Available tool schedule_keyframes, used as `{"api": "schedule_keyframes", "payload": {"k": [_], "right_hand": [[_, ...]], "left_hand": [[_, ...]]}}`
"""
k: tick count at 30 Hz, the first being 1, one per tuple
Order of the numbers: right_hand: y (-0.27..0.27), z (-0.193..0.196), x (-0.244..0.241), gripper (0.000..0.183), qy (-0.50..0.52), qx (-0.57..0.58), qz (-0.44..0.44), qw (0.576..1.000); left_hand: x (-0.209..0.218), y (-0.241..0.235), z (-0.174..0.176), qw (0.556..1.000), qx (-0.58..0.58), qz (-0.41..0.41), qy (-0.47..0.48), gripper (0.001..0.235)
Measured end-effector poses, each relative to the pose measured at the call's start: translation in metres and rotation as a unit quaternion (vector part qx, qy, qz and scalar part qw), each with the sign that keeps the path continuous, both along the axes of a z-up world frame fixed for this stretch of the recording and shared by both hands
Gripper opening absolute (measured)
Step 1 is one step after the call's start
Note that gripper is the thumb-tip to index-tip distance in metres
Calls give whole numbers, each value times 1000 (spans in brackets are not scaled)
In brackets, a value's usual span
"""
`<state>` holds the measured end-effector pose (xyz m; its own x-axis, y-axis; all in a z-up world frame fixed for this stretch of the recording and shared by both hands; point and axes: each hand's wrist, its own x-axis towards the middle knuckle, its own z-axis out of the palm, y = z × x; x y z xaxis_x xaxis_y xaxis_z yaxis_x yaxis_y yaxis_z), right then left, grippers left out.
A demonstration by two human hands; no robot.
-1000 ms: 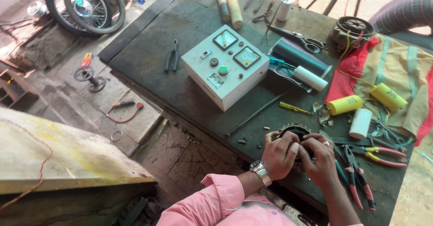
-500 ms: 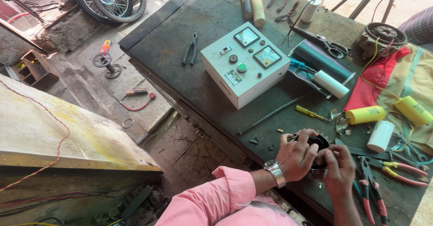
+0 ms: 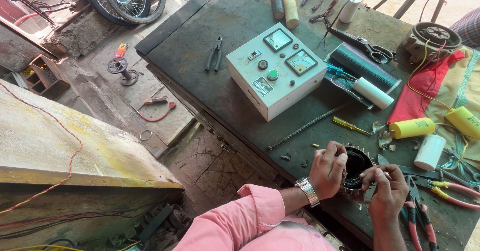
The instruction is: The person uses a screwdriver and pliers to adjust and remove copper windings from a cylindrical electrical component on a workbench. They repeatedly pry and pull the wires while holding the component steady.
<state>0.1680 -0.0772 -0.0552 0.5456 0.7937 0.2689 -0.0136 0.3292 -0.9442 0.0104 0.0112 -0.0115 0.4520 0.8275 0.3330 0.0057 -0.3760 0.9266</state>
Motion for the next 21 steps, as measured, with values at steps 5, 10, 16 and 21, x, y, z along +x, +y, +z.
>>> {"api": "schedule_keyframes", "payload": {"k": [5,10,16,21], "right_hand": [[0,1,0,14,17,-20,-22,999],[5,14,-6,12,-60,-104,-39,992],[4,36,-19,22,-448,-101,-52,887],[4,26,-16,15,-298,-152,-45,941]], "left_hand": [[0,1,-1,993,-112,-13,-32,25],[2,2,-1,1000,-13,-5,5,23],[-1,-1,-3,998,46,2,30,22],[-1,-1,-4,998,55,13,30,23]]}}
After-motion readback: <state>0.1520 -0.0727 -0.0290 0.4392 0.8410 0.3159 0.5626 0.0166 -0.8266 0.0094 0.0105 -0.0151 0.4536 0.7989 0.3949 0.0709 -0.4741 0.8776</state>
